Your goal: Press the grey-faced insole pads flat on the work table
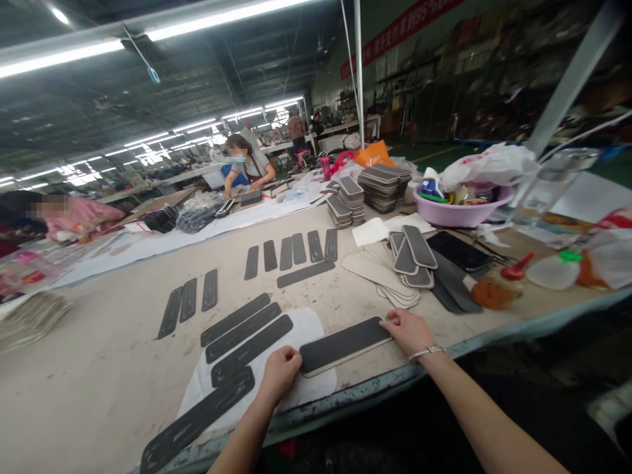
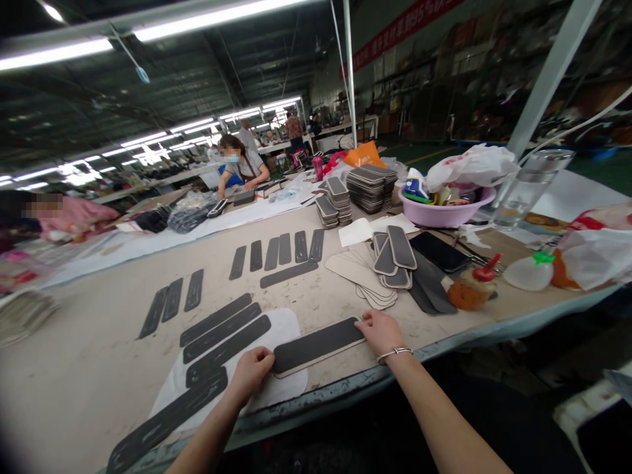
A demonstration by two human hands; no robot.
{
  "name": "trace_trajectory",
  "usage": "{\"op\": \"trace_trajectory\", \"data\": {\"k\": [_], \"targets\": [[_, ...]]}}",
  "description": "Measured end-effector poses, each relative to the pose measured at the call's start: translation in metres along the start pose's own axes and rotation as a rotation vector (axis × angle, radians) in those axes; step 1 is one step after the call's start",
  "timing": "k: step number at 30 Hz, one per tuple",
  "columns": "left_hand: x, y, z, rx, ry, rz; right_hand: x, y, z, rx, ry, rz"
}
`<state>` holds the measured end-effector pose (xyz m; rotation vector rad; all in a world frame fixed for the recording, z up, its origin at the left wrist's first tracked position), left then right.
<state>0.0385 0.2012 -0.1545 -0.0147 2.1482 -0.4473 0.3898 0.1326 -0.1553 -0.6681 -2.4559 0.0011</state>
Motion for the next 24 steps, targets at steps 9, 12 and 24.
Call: {"op": "trace_trajectory", "data": {"k": [9,12,24], "targets": [[-0.001,-0.002,0.002,0.050,0.008,-0.089,-0.002,0.008,0.005,0.064,-0.116,-0.025],[-0.002,-0.004,0.005,0.085,-0.010,-0.101,-0.005,0.009,0.008,0.091,-0.138,-0.031],[-0.005,-0.001,0.008,0.096,0.096,-0.086,-0.004,0.009,0.013,0.098,-0.143,-0.052]]}}
Point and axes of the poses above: each hand's wrist, its own y-axis towards the middle knuckle, its own z-axis out of the palm, x = y × z, the point moved 9 cm from there along y, towards the middle knuckle, and after that the axes turned 10 degrees about -y, right-handed, at the moved point
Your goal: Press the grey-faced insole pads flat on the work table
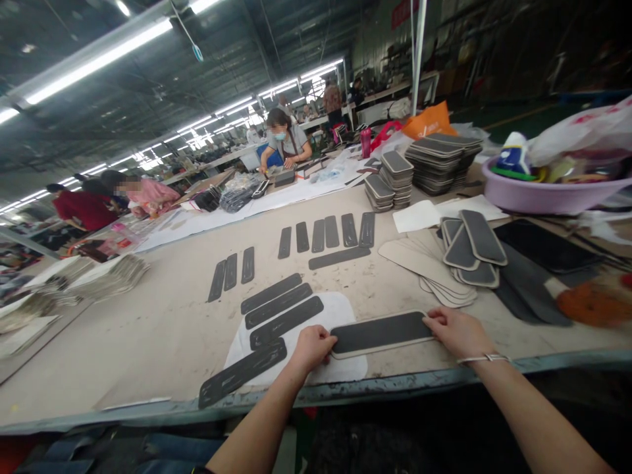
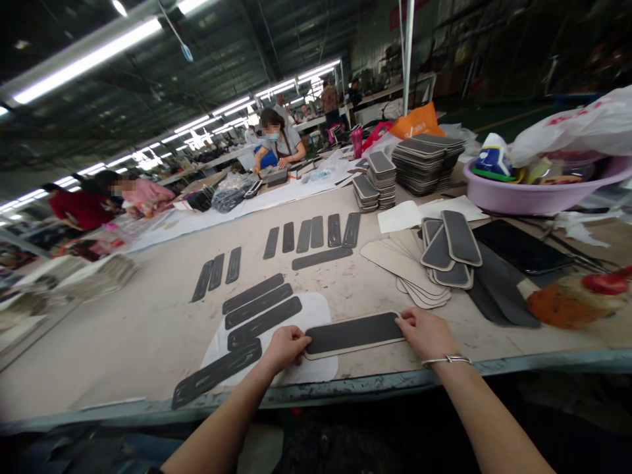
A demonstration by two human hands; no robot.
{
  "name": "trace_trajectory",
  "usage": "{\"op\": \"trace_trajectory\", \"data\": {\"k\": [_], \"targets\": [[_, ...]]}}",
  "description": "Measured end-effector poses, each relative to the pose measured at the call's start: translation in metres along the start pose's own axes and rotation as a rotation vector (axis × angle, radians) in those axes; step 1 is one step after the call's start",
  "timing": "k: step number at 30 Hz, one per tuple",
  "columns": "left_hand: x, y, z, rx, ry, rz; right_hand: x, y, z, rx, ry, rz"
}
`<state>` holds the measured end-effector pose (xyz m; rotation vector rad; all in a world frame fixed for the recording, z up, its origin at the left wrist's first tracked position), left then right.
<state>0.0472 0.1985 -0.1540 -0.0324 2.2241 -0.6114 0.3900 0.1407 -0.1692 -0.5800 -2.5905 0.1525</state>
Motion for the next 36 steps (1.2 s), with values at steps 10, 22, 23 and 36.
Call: {"op": "trace_trajectory", "data": {"k": [10,22,23,36], "targets": [[0.003,-0.003,0.000,-0.019,0.008,0.060,0.005,-0.004,-0.005,0.008,-0.017,0.021],[-0.016,-0.055,0.007,-0.108,0.164,0.769,-0.001,-0.003,-0.002,0.004,-0.001,0.022],[-0.017,-0.055,0.007,-0.118,0.173,0.788,-0.002,-0.003,-0.001,0.001,0.002,0.022],[-0.022,-0.062,0.005,-0.190,0.177,0.927,0.006,-0.008,-0.007,-0.019,0.018,0.022]]}}
Point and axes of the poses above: each hand's wrist, its own y-axis towards the middle knuckle, its own z-axis out of the palm, x = y × z, the point moved 9 cm from there along y, towards the middle knuckle, and after that the axes turned 10 degrees about -y, right-handed, at the moved point
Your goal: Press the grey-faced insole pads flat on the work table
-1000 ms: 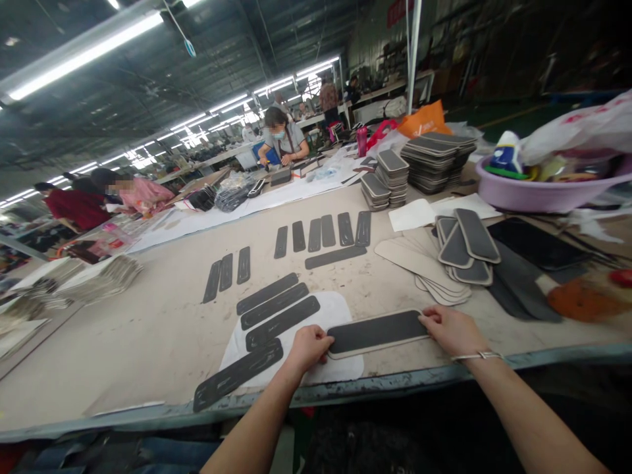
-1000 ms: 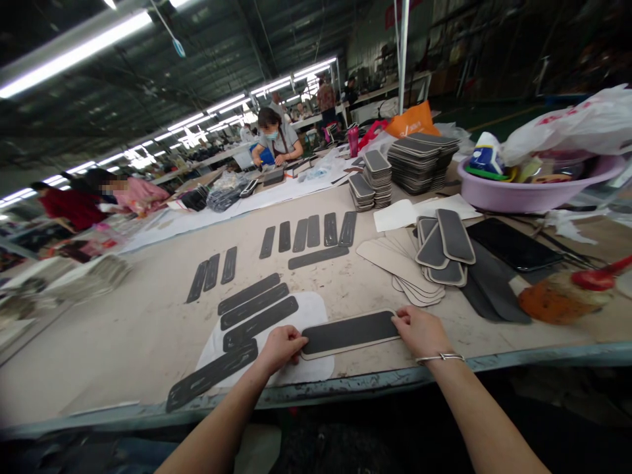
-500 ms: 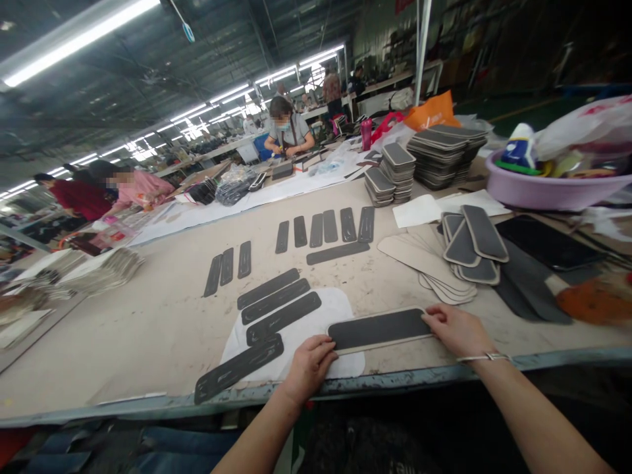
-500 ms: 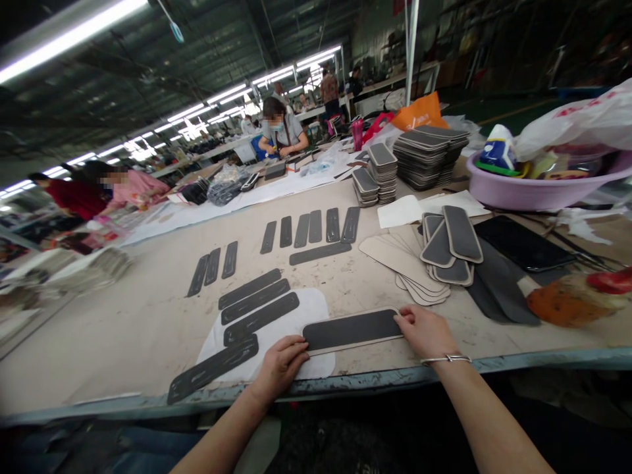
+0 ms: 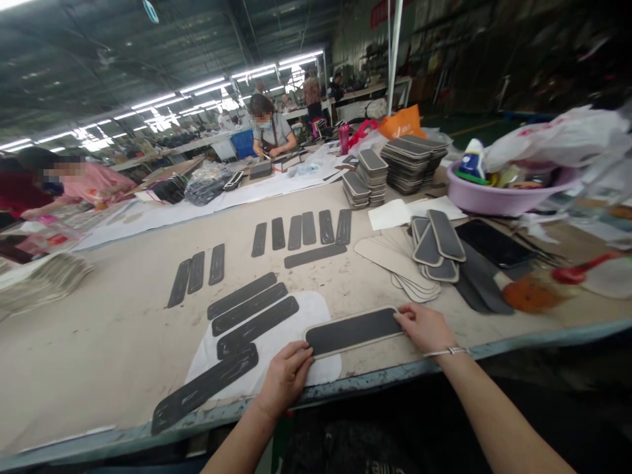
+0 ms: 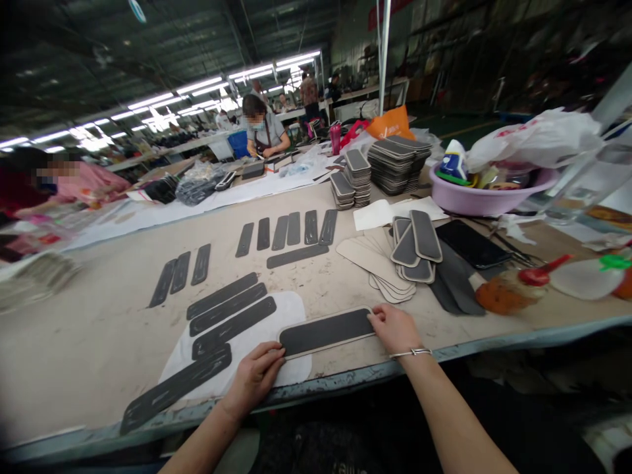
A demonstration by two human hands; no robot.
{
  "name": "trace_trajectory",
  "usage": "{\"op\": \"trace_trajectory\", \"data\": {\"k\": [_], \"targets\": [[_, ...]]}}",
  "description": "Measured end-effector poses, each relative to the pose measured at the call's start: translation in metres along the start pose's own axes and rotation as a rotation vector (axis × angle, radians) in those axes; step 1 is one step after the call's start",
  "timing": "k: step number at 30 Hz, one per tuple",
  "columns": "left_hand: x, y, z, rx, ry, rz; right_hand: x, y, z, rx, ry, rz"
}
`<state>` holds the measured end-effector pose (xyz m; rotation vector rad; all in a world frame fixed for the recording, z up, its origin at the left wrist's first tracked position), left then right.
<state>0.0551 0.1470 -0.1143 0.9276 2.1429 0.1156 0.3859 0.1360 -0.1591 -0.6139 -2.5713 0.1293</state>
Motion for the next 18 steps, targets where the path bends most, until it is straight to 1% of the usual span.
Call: {"op": "trace_trajectory", "data": {"k": [4,8,18], "targets": [[-0.0013,0.0009,0.0011,0.017,-0.014,0.000,-0.0004,-0.0011,-0.0020,-0.024,-0.006,0.016],[0.0000,0.0016,0.0007,0.007,-0.010,-0.014,-0.0001,0.0002,-0.0017,-0.035,-0.026,0.013],[-0.0003,0.0019,0.0012,0.008,-0.017,-0.028,0.0081,-0.0004,0.0032,-0.048,-0.156,-0.024]]}}
Point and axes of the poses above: each hand's wrist, its own y-axis towards the middle knuckle, its own z-axis out of the palm, x = y × z, the point moved 9 cm from there along y, towards the middle knuckle, and after that the axes turned 10 degrees about -y, right-handed, at the moved point
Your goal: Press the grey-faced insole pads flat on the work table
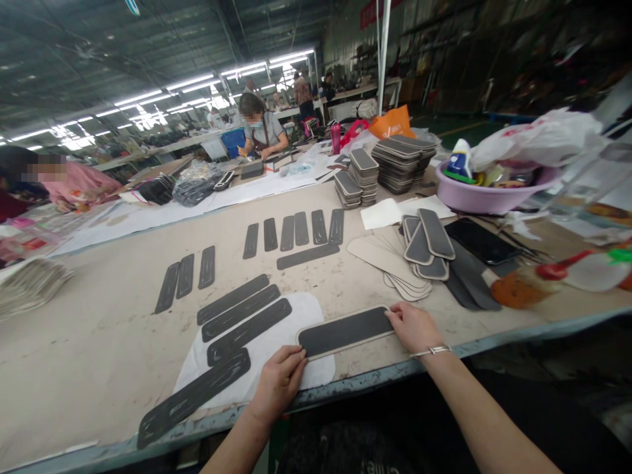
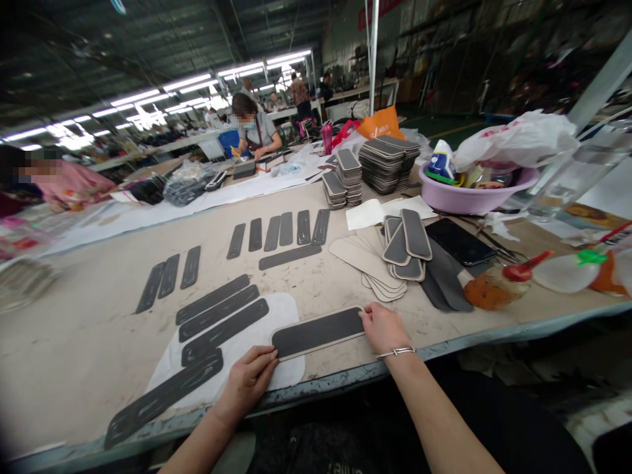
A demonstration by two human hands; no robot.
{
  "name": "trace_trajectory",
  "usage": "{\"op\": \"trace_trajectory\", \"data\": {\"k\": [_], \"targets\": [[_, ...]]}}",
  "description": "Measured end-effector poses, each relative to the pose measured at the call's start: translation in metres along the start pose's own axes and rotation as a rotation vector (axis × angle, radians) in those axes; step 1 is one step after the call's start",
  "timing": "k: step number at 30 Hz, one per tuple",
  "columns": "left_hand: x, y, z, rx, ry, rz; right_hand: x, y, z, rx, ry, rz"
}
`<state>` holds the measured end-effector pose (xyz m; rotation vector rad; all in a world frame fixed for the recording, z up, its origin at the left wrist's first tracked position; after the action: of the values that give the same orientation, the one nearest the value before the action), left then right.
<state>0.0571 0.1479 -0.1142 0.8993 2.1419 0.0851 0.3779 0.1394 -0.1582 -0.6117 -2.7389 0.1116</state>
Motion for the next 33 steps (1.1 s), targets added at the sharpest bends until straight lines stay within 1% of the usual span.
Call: {"op": "trace_trajectory", "data": {"k": [11,20,24,27,31,33], "targets": [[0.001,-0.001,0.002,0.005,0.023,0.011,0.013,-0.008,-0.006,-0.007,-0.127,0.031],[0.002,-0.002,0.003,0.020,0.019,-0.001,0.019,-0.011,-0.008,-0.056,-0.144,0.026],[0.000,-0.001,0.003,0.017,0.030,-0.003,0.017,-0.009,-0.008,-0.079,-0.096,-0.004],[-0.001,0.000,0.001,0.004,0.024,-0.002,0.009,-0.006,-0.008,-0.074,-0.003,-0.052],[0.005,0.001,-0.006,-0.041,-0.031,-0.039,-0.007,-0.003,-0.002,-0.050,0.149,-0.093],[0.009,0.001,-0.009,-0.065,-0.053,-0.057,-0.013,-0.002,0.000,-0.065,0.192,-0.099]]}}
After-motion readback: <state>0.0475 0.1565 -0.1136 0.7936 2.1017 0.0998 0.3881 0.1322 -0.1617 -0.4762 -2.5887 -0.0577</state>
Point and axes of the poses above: each hand's wrist, its own y-axis towards the middle knuckle, its own z-axis out of the palm, x = y × z, the point moved 9 cm from there along y, towards the middle knuckle, and after that the axes turned 10 degrees about -y, right-handed, at the moved point
